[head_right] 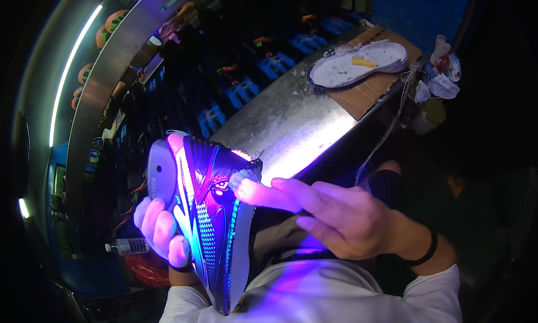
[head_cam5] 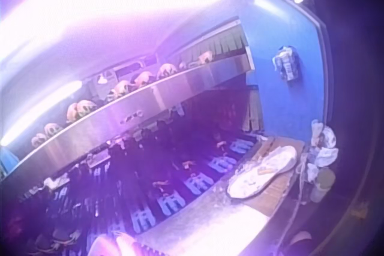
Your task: Applying adhesive to the edges of shoe soles using a small brush at a manufacturing station.
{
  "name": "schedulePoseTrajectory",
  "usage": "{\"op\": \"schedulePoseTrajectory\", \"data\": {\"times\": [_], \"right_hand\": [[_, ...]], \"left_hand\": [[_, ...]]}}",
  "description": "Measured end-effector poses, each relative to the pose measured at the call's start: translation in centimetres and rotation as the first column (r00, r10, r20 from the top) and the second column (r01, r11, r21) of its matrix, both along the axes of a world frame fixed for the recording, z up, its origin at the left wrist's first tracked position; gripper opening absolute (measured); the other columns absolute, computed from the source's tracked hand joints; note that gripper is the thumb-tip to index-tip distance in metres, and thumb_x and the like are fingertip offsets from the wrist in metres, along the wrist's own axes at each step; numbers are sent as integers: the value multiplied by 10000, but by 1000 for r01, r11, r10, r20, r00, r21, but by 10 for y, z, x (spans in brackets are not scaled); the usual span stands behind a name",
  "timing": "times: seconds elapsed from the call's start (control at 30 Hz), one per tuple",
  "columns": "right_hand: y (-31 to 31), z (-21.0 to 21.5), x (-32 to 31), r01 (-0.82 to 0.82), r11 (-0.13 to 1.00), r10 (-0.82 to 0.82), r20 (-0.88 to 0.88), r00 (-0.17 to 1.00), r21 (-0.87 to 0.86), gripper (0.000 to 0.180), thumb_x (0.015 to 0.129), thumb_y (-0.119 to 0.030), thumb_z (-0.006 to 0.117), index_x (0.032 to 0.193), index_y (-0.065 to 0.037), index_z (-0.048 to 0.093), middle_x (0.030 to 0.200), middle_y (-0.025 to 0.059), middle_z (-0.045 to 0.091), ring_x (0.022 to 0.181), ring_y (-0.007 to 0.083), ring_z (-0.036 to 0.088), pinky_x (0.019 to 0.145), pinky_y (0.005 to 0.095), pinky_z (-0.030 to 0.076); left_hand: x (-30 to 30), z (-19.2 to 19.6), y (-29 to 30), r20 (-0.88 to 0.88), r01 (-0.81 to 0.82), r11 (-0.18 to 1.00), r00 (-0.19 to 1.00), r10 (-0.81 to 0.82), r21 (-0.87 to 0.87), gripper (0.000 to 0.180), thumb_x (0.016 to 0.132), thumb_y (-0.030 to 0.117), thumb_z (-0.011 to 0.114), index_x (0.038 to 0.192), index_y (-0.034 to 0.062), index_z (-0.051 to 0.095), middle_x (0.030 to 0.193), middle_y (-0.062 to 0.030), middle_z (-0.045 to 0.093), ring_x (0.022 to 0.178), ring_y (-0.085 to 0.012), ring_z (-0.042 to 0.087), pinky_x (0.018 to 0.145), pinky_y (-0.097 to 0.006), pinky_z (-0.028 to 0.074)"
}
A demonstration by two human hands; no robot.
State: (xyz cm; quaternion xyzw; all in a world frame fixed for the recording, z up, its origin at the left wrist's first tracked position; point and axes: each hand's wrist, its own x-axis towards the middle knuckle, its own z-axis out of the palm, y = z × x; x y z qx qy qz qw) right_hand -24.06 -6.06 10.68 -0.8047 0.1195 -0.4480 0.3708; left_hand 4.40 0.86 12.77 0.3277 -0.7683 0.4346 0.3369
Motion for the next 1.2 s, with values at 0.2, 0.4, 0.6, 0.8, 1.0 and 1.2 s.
{"op": "schedulePoseTrajectory", "data": {"times": [0.2,0.4,0.6,0.8,1.0,1.2], "right_hand": [[15,-10,12,27,999,-30,72,997,40,538,866,19,593,1361,102,400,937,196,611,651,252,615,555,322,509],[21,-9,16,82,996,-83,81,993,22,554,844,12,618,1346,118,407,893,187,604,601,243,601,529,314,498],[28,-14,18,110,994,-111,63,992,24,562,838,15,620,1342,131,399,870,184,606,588,233,597,512,308,487],[36,-19,24,82,995,-89,118,989,60,567,837,23,623,1336,151,386,990,214,615,639,241,577,544,313,486],[39,-17,20,86,996,-83,91,992,-29,584,810,43,630,1323,170,382,1163,250,582,668,244,572,532,314,484],[44,-1,9,95,989,-106,-90,990,-116,583,747,39,656,1282,153,452,1102,206,607,635,210,566,483,281,467]], "left_hand": [[-6,-2,1,-22,-64,985,997,68,162,445,706,225,718,1040,220,423,970,-51,482,962,-265,541,798,-449,455],[-5,6,0,-15,-20,961,1000,25,277,418,727,231,695,1040,187,421,987,-79,496,959,-284,553,800,-457,464],[3,4,-11,90,-7,963,996,-18,268,406,729,227,687,1033,175,424,1007,-92,522,959,-292,567,818,-455,466],[8,0,-21,110,7,975,993,-33,224,391,743,201,689,1047,158,447,1032,-105,554,964,-299,582,831,-448,471],[11,6,-35,142,40,972,987,-75,231,371,725,142,699,1042,141,507,1085,-120,588,972,-299,599,835,-427,475],[-1,12,-48,71,22,994,997,-29,105,317,712,120,705,995,135,565,1083,-111,629,961,-281,622,815,-385,487]]}}
